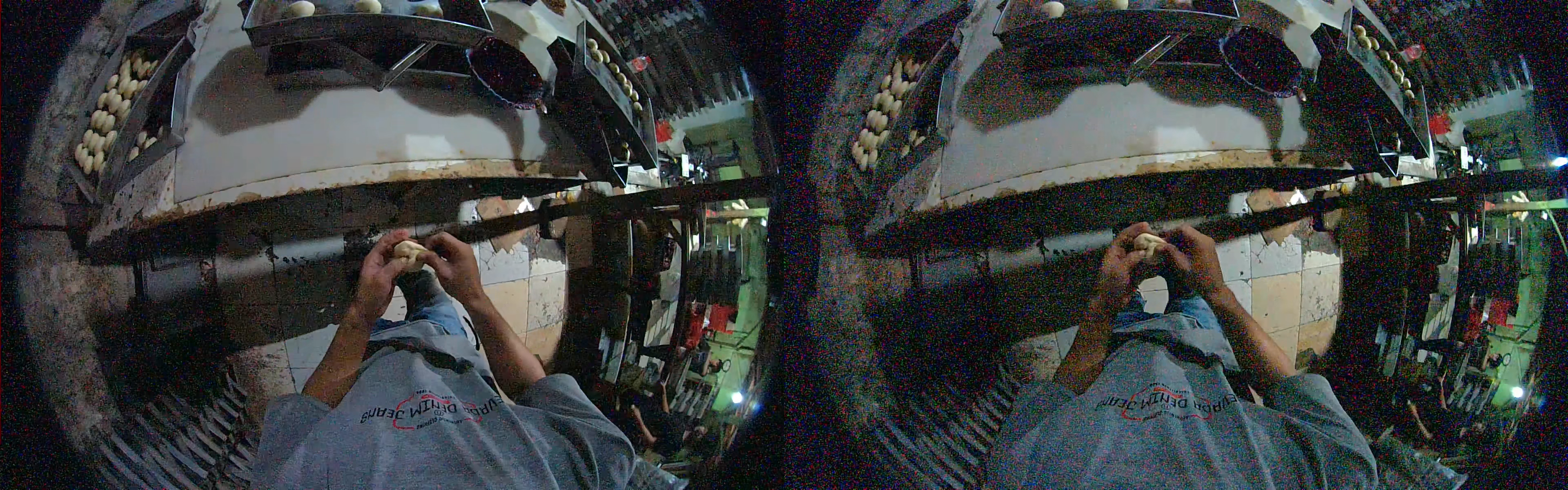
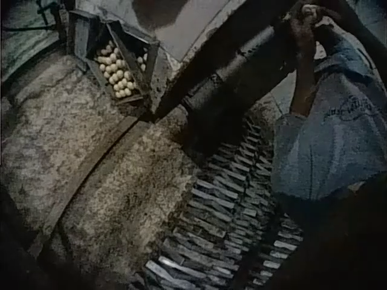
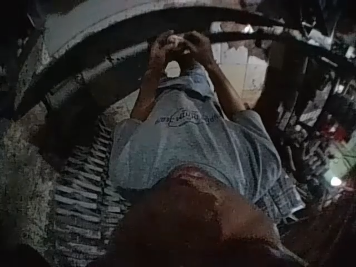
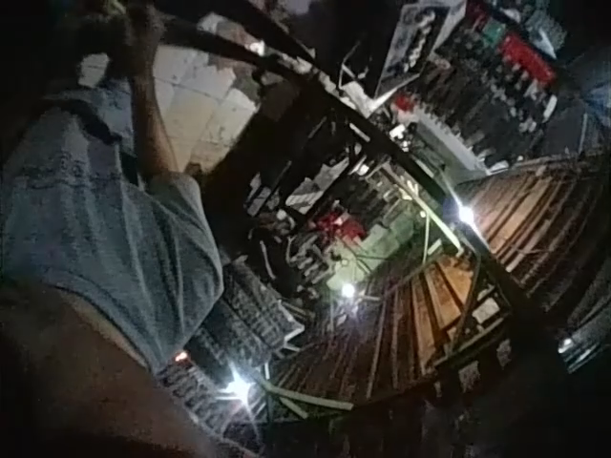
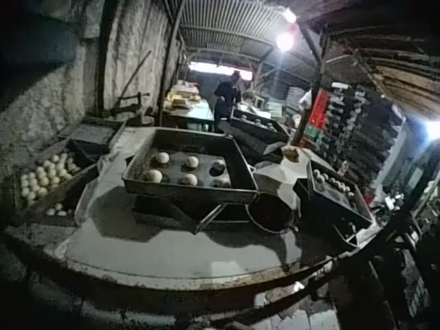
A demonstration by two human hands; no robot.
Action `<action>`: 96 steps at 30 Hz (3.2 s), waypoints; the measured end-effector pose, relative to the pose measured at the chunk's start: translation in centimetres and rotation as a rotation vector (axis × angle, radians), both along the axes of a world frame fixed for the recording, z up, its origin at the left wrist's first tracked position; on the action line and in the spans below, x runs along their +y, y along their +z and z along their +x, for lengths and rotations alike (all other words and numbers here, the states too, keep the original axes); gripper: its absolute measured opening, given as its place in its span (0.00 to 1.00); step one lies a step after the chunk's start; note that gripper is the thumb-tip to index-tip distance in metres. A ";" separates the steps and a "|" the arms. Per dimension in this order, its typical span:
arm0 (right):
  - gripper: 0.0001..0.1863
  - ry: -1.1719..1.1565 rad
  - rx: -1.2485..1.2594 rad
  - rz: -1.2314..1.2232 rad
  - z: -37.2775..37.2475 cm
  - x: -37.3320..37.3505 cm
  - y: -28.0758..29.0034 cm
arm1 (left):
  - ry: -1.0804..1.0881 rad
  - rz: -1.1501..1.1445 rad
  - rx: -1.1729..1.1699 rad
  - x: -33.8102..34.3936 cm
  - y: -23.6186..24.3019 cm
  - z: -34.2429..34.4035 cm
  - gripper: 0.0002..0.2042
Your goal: Fill bread dough buns with jam filling and arrange them onto baking trays.
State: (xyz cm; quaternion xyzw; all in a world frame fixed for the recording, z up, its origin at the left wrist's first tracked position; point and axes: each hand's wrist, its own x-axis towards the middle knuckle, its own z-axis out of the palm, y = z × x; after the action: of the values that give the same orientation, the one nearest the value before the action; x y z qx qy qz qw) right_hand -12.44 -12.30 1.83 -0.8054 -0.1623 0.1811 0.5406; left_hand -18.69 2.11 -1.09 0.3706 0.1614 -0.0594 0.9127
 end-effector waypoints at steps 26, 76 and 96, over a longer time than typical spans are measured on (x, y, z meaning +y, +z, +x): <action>0.08 -0.178 -0.141 0.202 15.1 -3.8 -3.4 | 0.193 1.245 -0.274 -7.1 1.6 16.5 0.16; 0.21 0.210 0.498 -0.064 28.5 12.5 18.0 | -0.587 -0.281 -0.272 21.1 -3.3 20.7 0.19; 0.23 0.352 -0.853 -0.516 45.2 35.5 9.3 | -0.070 -0.667 0.067 23.2 -2.2 18.1 0.26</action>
State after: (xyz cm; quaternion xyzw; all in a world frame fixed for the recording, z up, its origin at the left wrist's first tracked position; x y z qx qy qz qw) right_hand 32.76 23.15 11.15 -0.8751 -0.4506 -0.0404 0.1721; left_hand -0.56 25.32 -3.34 0.0544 0.1502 -0.1523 0.9753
